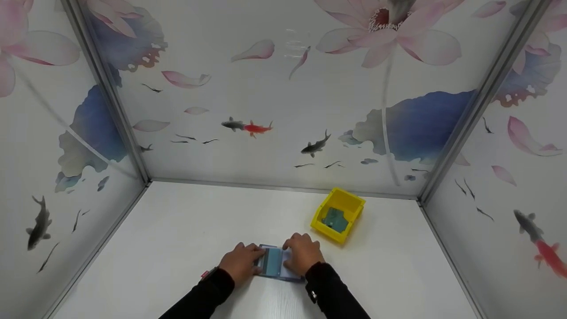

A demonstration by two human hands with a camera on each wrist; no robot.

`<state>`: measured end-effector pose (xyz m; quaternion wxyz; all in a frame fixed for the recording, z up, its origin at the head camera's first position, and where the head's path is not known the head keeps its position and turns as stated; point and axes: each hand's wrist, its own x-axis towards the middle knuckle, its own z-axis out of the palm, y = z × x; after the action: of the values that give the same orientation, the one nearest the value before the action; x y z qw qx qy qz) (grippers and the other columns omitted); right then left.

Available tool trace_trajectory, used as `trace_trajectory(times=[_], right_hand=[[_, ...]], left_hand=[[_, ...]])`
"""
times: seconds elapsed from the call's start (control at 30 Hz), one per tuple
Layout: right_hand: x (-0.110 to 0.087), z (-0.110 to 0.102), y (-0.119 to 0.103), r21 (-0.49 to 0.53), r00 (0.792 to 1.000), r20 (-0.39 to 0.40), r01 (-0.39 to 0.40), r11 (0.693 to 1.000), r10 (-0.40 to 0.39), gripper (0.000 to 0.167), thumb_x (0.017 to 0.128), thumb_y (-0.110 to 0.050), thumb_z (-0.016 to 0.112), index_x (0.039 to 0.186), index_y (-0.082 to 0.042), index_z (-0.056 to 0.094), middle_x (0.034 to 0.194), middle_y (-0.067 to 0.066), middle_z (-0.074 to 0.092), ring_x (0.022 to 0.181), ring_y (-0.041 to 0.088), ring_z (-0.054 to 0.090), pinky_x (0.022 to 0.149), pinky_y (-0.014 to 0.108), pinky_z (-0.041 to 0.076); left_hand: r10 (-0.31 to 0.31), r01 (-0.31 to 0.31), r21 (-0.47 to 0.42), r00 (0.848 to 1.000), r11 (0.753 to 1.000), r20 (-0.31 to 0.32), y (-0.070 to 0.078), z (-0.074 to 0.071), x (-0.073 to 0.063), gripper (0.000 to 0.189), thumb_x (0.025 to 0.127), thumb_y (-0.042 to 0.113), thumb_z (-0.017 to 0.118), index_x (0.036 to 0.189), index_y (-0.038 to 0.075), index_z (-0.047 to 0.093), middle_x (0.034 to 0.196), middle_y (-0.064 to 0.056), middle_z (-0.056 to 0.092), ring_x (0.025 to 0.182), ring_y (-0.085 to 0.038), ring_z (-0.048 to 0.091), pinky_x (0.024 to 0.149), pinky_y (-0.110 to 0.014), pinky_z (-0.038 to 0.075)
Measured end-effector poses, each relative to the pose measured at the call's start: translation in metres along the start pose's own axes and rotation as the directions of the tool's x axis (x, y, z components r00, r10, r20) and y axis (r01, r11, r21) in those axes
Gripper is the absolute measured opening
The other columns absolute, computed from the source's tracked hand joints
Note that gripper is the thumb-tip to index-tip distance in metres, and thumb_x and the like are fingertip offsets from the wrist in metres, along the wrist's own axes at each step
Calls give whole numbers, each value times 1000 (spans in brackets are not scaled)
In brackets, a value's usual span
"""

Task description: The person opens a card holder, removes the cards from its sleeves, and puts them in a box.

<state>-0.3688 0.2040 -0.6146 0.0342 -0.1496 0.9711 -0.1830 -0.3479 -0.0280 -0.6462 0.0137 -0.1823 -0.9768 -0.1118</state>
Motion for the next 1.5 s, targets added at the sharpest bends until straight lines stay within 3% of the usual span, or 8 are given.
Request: trace_trajectory(times=[0.13,0.27,0.43,0.57,0.83,1.07,1.5], right_hand=[[0,-1,-1,70,998,31,61,996,-63,31,89,-10,97,118,-14,85,121,2,78,112,21,68,109,56,61],[0,-1,-1,169,989,88,101,980,-117,35,95,-1,88,128,-10,81,126,5,78,106,19,69,103,51,64],[-1,0,0,224,981,126,117,967,-148,49,93,-8,92,139,-10,75,128,4,74,100,17,64,92,42,62],[-2,0,-1,248,980,144,99,964,-138,61,89,-18,98,144,-12,73,131,3,72,102,17,62,96,42,61],[-1,0,-6,244,976,162,106,964,-149,70,84,-25,104,146,-13,72,138,5,71,111,19,64,106,51,60],[0,2,-9,213,971,180,116,970,-155,74,81,-26,105,146,-15,72,140,5,70,115,19,64,111,52,60],[1,2,-8,163,972,182,120,979,-150,78,80,-30,106,148,-15,71,137,3,69,115,17,64,112,51,59]], left_hand=[[4,-4,4,1000,1000,1,-1,1,1,54,99,41,89,151,30,75,140,3,75,104,-16,57,87,-34,59],[12,-12,-6,1000,1000,-9,-2,0,0,54,99,40,89,150,29,76,139,3,76,103,-16,56,85,-34,58],[26,-26,-15,999,1000,-26,-2,-3,-3,53,100,39,89,150,28,76,140,2,76,105,-18,58,85,-35,59],[41,-41,2,998,999,-49,-3,-3,-4,53,99,39,90,149,27,77,138,2,76,105,-18,60,81,-33,58],[42,-42,1,998,999,-50,-6,5,0,56,97,40,91,149,27,76,137,2,76,103,-19,59,79,-33,57],[28,-28,4,1000,1000,-14,-4,-1,-1,56,99,41,89,152,29,74,142,2,76,108,-20,61,85,-36,61],[45,-45,-3,998,999,-37,-1,-5,-6,55,100,39,89,151,25,75,140,0,76,108,-20,62,85,-35,61]])
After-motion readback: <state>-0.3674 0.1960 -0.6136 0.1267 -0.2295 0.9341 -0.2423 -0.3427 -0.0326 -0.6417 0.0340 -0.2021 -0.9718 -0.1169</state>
